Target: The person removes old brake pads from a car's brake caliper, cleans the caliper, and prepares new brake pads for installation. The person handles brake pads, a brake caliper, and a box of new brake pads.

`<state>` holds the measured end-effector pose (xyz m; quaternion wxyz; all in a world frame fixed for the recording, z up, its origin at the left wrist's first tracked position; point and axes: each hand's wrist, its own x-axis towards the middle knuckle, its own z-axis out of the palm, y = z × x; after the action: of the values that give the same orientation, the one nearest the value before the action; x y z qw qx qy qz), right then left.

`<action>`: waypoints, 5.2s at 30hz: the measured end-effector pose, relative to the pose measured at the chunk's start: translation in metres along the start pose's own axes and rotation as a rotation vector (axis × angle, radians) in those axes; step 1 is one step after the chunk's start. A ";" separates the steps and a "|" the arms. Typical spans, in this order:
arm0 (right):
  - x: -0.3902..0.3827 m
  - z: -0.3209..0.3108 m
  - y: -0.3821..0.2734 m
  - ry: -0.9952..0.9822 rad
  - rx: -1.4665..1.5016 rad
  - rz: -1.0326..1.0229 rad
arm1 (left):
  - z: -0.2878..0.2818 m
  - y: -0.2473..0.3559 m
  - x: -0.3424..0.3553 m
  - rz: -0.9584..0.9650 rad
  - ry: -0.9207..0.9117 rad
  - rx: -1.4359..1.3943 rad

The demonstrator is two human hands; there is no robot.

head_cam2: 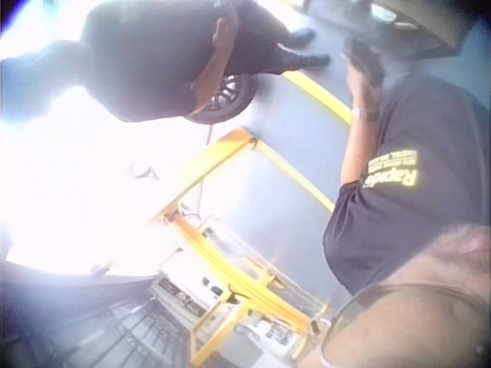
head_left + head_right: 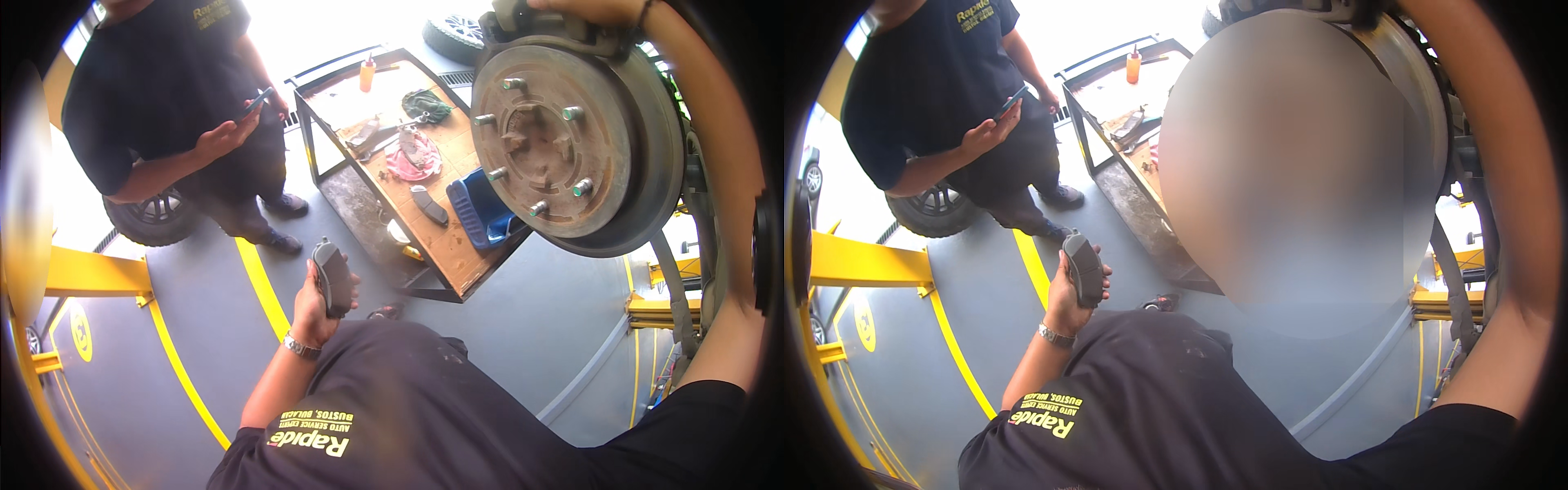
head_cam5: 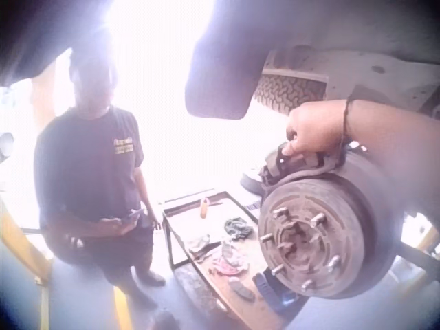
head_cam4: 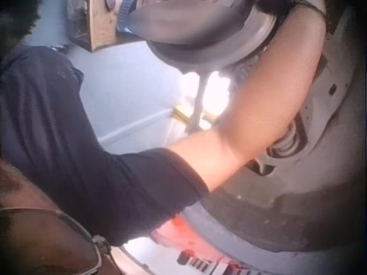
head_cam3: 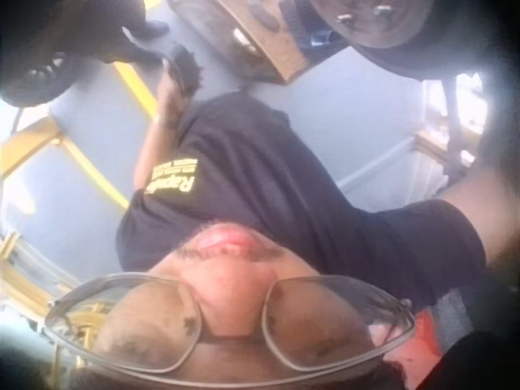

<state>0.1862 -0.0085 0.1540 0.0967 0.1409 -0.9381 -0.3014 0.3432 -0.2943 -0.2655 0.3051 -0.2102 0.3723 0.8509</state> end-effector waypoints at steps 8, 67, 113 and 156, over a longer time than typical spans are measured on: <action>-0.150 -0.034 -0.140 0.427 0.578 0.124 | -0.050 0.069 -0.040 -0.054 0.066 0.092; -0.124 0.200 -0.307 0.620 1.637 -0.029 | 0.074 0.057 0.011 -0.129 -0.063 -0.183; -0.147 0.151 -0.266 0.699 1.077 -0.067 | 0.162 0.102 -0.021 -0.138 -0.020 -0.086; -0.029 0.185 -0.278 0.472 0.986 0.540 | 0.108 0.134 0.143 -0.289 -0.738 -0.276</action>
<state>0.2215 -0.1168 -0.1613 0.2983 -0.0107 -0.9229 0.2432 0.1347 -0.2323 -0.2127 0.5033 0.0197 0.0871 0.8595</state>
